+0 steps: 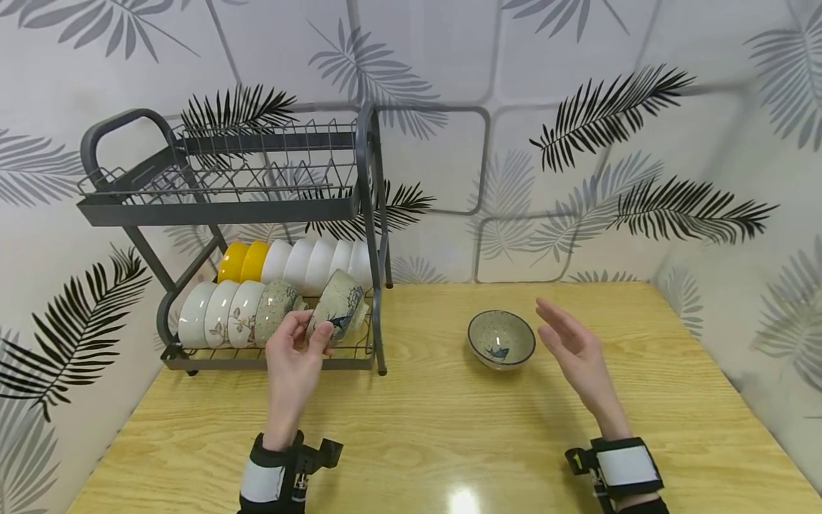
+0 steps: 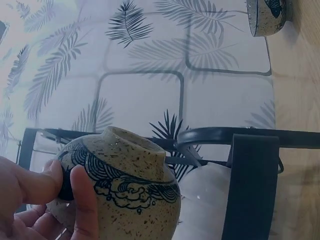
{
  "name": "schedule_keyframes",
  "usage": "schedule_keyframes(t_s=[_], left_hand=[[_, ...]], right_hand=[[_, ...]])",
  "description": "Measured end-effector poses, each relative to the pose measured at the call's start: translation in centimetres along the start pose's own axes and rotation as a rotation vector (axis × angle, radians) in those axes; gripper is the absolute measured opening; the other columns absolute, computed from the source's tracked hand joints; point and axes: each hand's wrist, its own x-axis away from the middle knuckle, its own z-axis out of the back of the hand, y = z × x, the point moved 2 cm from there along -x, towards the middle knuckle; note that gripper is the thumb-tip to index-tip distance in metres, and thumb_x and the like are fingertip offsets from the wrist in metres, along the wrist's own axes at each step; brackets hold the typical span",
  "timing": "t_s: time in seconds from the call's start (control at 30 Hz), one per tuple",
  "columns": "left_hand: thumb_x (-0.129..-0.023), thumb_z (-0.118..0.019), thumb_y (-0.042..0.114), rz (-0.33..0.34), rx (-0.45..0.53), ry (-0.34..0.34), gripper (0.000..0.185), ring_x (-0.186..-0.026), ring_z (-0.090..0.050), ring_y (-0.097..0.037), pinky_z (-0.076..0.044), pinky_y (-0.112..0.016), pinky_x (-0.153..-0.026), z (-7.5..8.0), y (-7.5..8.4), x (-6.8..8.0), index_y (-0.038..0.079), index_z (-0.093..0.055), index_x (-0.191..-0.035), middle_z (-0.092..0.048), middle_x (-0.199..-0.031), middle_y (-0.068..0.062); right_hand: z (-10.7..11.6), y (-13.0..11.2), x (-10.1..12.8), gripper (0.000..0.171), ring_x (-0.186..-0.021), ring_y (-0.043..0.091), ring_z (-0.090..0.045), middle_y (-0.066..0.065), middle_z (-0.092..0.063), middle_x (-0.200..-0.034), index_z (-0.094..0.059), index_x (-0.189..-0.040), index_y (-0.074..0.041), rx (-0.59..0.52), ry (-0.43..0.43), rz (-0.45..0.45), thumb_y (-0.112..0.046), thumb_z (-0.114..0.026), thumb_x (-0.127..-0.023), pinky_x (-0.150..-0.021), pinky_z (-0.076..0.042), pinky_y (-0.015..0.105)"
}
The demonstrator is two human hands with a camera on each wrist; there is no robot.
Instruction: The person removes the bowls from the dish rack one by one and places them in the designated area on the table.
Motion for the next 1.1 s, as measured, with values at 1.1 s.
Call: schedule_keyframes(t_s=[1.1], left_hand=[[-0.087, -0.073, 0.001, -0.751, -0.263, -0.558, 0.018, -0.077, -0.059, -0.009, -0.053, -0.02, -0.068, -6.0, 1.6, 4.0, 0.005, -0.068, -0.104, -0.069, -0.091, -0.003]], right_hand=[[-5.0, -6.9, 1.7, 0.07, -0.144, 0.005, -0.043, 0.014, -0.052, -0.151, -0.051, -0.145, -0.002, 0.139, -0.225, 0.422, 0.005, -0.079, -0.08, -0.116, -0.035, 0.016]])
